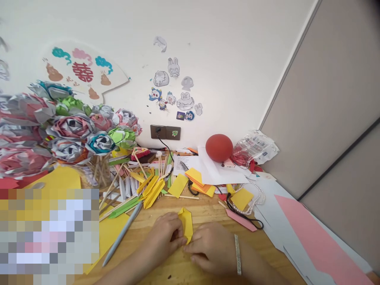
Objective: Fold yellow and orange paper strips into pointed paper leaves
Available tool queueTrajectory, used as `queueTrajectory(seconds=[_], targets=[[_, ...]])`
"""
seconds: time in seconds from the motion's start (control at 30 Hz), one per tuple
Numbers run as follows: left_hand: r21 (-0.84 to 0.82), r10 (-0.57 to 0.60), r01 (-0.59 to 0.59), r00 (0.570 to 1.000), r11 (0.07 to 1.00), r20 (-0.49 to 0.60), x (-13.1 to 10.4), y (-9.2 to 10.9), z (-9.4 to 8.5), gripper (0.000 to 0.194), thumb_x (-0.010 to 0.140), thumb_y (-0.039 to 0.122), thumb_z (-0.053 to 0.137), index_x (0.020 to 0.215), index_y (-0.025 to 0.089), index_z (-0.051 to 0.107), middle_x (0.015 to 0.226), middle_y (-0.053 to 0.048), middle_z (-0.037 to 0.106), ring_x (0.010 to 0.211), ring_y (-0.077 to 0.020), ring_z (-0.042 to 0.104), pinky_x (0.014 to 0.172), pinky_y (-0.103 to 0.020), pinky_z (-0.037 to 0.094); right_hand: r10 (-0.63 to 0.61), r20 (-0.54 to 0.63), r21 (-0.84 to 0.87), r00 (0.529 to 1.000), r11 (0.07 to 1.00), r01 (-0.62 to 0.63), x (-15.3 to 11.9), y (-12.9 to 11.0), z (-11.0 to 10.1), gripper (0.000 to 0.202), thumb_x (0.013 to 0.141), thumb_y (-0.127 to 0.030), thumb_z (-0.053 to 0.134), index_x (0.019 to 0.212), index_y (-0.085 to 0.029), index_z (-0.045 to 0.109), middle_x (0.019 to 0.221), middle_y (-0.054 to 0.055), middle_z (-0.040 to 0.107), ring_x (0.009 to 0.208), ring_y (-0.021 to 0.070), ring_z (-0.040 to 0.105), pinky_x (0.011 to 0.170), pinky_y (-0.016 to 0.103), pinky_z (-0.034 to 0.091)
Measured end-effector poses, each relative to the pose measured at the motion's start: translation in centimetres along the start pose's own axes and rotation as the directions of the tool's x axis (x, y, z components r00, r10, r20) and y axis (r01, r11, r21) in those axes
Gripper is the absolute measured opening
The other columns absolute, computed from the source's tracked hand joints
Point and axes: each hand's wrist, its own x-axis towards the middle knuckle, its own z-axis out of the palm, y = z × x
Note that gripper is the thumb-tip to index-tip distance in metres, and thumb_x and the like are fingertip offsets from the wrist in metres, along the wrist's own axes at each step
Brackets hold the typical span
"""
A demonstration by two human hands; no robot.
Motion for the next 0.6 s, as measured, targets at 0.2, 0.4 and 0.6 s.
queueTrajectory(seconds=[0.2,0.4,0.6], targets=[[0.005,-0.010,0.010,1.000,1.000,-0.005,0.05,0.03,-0.07,0.016,0.068,0.016,0.066,0.062,0.019,0.051,0.072,0.002,0.058,0.075,-0.0159,0.051,0.067,-0.026,0.033,-0.005,0.038,0.019,0.999,1.000,0.005,-0.12,-0.08,-0.25,0.010,0.079,-0.021,0.052,0.076,-0.020,0.061,0.071,-0.001,0.064,0.064,0.0137,0.053,0.060,0.025,0.034],[-0.004,0.010,-0.010,1.000,1.000,-0.020,0.07,-0.33,0.25,0.016,0.069,0.018,0.066,0.061,0.019,0.051,0.070,0.002,0.057,0.073,-0.0156,0.051,0.065,-0.025,0.033,-0.009,0.030,0.031,1.000,0.999,0.008,-0.22,0.14,-0.09,0.014,0.080,-0.020,0.050,0.082,-0.020,0.063,0.074,0.000,0.066,0.066,0.0143,0.055,0.062,0.025,0.036],[0.019,0.005,-0.005,1.000,1.000,-0.020,0.05,-0.25,0.23,0.016,0.069,0.017,0.066,0.062,0.019,0.052,0.072,0.001,0.057,0.075,-0.0163,0.051,0.066,-0.026,0.033,0.041,0.046,0.062,0.998,0.997,-0.043,-0.51,0.37,-0.38,0.022,0.080,-0.020,0.051,0.095,-0.025,0.067,0.072,-0.001,0.067,0.063,0.0143,0.056,0.056,0.025,0.032]])
